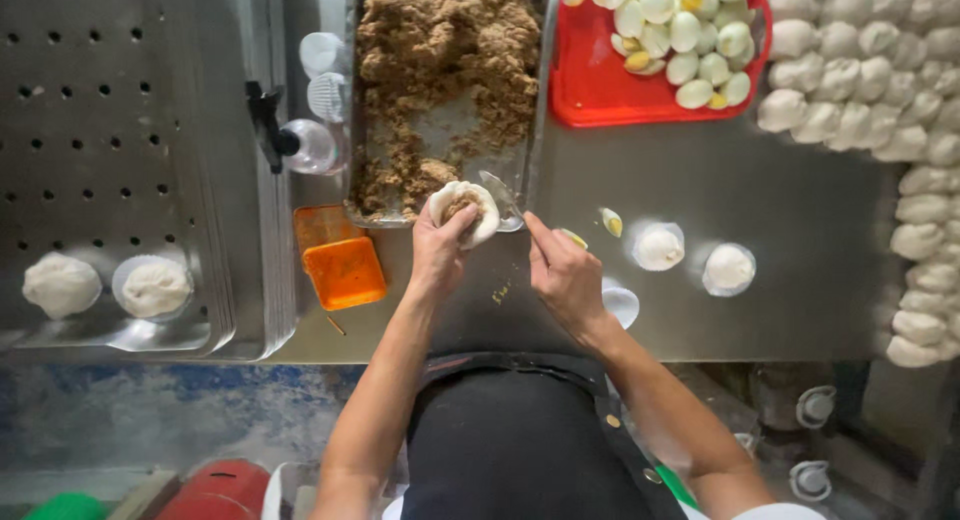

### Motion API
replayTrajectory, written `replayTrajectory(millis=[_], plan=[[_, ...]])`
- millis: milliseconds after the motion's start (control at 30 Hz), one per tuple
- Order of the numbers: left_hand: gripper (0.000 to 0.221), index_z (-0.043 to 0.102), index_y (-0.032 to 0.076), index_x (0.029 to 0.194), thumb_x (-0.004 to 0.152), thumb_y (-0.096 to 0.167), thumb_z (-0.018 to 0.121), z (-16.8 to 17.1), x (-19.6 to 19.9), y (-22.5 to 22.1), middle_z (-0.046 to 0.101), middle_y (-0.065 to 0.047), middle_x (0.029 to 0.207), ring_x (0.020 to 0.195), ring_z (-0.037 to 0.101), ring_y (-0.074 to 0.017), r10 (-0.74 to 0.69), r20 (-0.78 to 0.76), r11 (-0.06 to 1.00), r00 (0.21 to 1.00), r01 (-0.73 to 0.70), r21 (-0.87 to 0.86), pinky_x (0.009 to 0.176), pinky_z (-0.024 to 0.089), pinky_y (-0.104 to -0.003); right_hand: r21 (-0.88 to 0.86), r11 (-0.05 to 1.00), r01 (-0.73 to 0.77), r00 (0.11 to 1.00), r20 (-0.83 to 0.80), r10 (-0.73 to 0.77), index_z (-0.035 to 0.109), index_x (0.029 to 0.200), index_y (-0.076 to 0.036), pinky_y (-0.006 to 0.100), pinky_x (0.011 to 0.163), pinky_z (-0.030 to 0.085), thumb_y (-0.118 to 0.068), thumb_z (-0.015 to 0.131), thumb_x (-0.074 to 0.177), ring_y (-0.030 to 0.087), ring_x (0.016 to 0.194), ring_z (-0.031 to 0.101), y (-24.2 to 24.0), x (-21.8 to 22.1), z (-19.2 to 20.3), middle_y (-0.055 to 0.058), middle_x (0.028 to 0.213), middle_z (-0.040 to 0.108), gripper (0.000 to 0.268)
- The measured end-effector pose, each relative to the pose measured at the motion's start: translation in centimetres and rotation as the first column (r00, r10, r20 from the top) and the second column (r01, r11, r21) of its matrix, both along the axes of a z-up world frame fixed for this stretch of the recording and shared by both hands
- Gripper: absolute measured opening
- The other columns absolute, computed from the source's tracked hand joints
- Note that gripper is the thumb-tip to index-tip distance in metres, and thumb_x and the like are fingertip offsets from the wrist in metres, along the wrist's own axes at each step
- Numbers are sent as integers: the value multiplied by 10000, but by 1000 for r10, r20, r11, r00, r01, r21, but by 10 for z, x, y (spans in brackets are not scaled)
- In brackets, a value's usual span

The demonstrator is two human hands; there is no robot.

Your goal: The person prepares steamed buns by flattening pieces of dough, scooping a meat filling onto them using a spoon, adding a slice of boiled egg, and pinching the dough by hand to seal it before placing it in a steamer tray.

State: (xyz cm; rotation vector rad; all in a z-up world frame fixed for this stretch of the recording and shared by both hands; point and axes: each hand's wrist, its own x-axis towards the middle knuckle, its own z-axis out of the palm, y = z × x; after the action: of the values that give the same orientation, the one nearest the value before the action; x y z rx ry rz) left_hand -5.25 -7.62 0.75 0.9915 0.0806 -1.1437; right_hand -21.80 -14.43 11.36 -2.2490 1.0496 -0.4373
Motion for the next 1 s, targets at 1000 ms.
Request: replayTrajectory(millis=[1000], plan=[[396, 623, -6, 1323, 999, 213, 683, -14, -51, 47, 687, -102, 1192, 1048, 668, -157, -545, 50, 836, 837, 538, 103, 922, 551, -334, 167, 973, 156, 988, -45, -151, 687, 1072, -55, 430, 797, 550, -90, 733, 852, 346, 897, 669, -23, -84, -147, 163, 984, 641, 228]])
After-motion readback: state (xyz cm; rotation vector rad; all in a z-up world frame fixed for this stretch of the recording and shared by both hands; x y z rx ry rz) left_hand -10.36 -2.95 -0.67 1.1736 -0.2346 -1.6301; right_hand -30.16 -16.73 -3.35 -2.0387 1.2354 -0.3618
